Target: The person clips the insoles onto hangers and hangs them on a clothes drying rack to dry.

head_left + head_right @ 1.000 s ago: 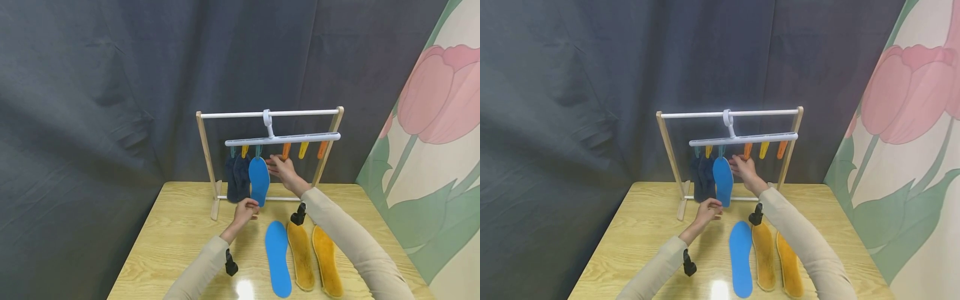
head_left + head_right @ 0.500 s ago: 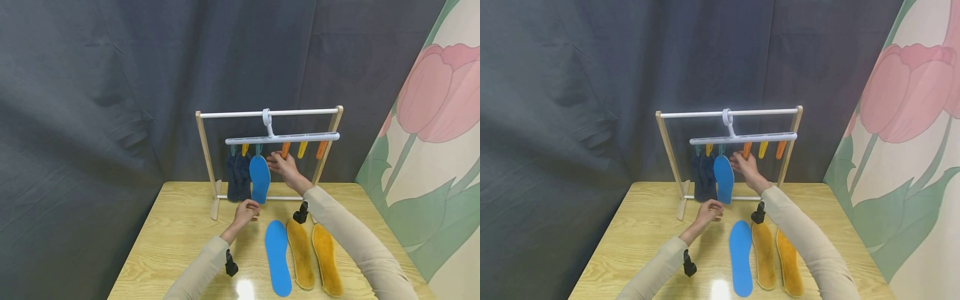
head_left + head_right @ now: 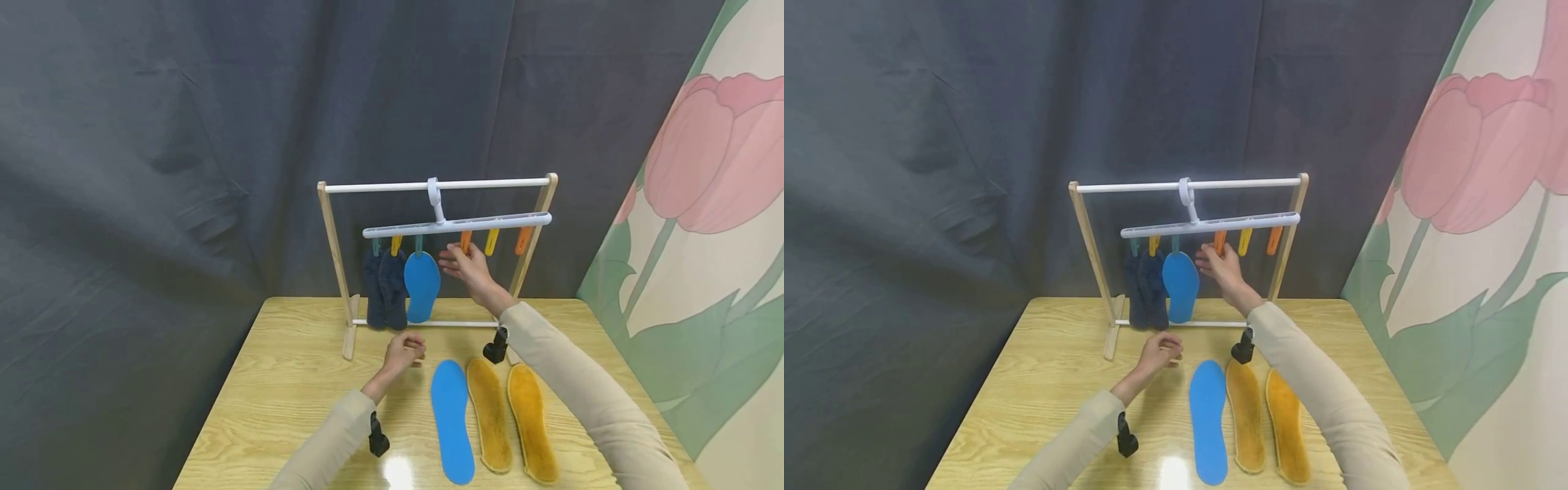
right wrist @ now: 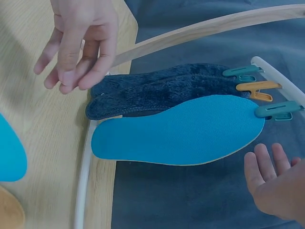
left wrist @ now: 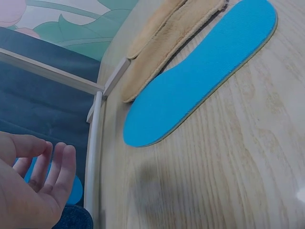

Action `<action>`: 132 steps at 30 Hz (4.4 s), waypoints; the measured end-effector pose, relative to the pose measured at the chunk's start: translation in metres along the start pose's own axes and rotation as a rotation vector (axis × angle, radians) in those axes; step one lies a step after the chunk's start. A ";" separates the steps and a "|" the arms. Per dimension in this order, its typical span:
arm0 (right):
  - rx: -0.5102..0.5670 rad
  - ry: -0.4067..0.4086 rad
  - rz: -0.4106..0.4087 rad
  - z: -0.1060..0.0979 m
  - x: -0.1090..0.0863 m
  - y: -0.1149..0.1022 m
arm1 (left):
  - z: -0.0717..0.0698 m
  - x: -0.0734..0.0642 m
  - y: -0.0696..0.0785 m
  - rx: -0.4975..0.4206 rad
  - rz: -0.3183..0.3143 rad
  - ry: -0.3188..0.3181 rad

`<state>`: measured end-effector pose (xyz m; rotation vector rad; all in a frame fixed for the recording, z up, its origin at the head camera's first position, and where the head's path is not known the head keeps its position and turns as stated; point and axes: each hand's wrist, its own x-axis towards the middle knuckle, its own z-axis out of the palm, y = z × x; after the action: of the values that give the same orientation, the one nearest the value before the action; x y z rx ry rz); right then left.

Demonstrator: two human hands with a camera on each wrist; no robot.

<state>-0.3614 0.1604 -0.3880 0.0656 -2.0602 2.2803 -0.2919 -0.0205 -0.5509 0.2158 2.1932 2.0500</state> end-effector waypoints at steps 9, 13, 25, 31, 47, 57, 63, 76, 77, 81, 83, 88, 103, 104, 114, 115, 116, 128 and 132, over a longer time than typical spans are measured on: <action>-0.019 -0.018 -0.035 -0.003 -0.001 -0.004 | 0.005 -0.003 -0.008 0.071 -0.038 0.016; -0.035 -0.020 -0.045 -0.004 0.000 -0.006 | 0.007 -0.006 -0.010 0.092 -0.039 0.012; 0.012 -0.043 -0.077 -0.005 0.003 -0.009 | 0.010 -0.010 -0.015 0.104 -0.061 0.025; 0.006 -0.029 -0.113 -0.005 0.000 -0.007 | 0.010 -0.013 -0.021 0.112 -0.076 0.011; 0.012 0.003 -0.117 -0.012 -0.004 -0.011 | 0.014 -0.017 -0.026 0.163 -0.067 -0.027; -0.003 0.008 -0.126 -0.014 -0.003 -0.012 | 0.013 -0.029 -0.038 0.240 -0.008 -0.131; 0.016 0.001 -0.125 -0.017 -0.001 -0.008 | 0.022 -0.031 -0.049 0.311 -0.025 -0.150; -0.038 -0.016 -0.171 -0.016 -0.006 -0.009 | 0.039 -0.032 -0.059 0.421 -0.030 -0.062; -0.045 -0.020 -0.171 -0.016 -0.007 -0.008 | 0.039 -0.032 -0.060 0.426 -0.022 -0.061; -0.063 -0.033 -0.168 -0.018 -0.007 -0.008 | 0.041 -0.035 -0.060 0.458 0.006 -0.039; -0.068 -0.037 -0.171 -0.018 -0.007 -0.009 | 0.042 -0.036 -0.060 0.468 0.024 -0.027; -0.082 -0.045 -0.171 -0.020 -0.007 -0.010 | 0.045 -0.034 -0.066 0.524 0.041 0.012; -0.047 -0.073 -0.124 -0.021 -0.006 -0.010 | 0.050 -0.036 -0.060 0.540 0.003 0.040; -0.046 -0.072 -0.126 -0.021 -0.006 -0.010 | 0.050 -0.036 -0.060 0.547 0.001 0.044; -0.089 -0.073 -0.174 -0.022 -0.008 -0.011 | 0.049 -0.035 -0.057 0.566 0.008 0.065; -0.092 -0.074 -0.178 -0.022 -0.007 -0.011 | 0.049 -0.034 -0.058 0.570 0.007 0.068; -0.092 -0.073 -0.182 -0.023 -0.007 -0.011 | 0.050 -0.034 -0.058 0.573 0.003 0.068; -0.031 -0.087 -0.192 -0.020 -0.006 -0.013 | 0.049 -0.032 -0.060 0.540 -0.042 0.083; -0.040 -0.101 -0.182 -0.021 -0.007 -0.013 | 0.046 -0.032 -0.061 0.536 -0.049 0.083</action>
<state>-0.3535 0.1821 -0.3782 0.3582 -2.0511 2.1688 -0.2529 0.0142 -0.6150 0.1258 2.7256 1.4270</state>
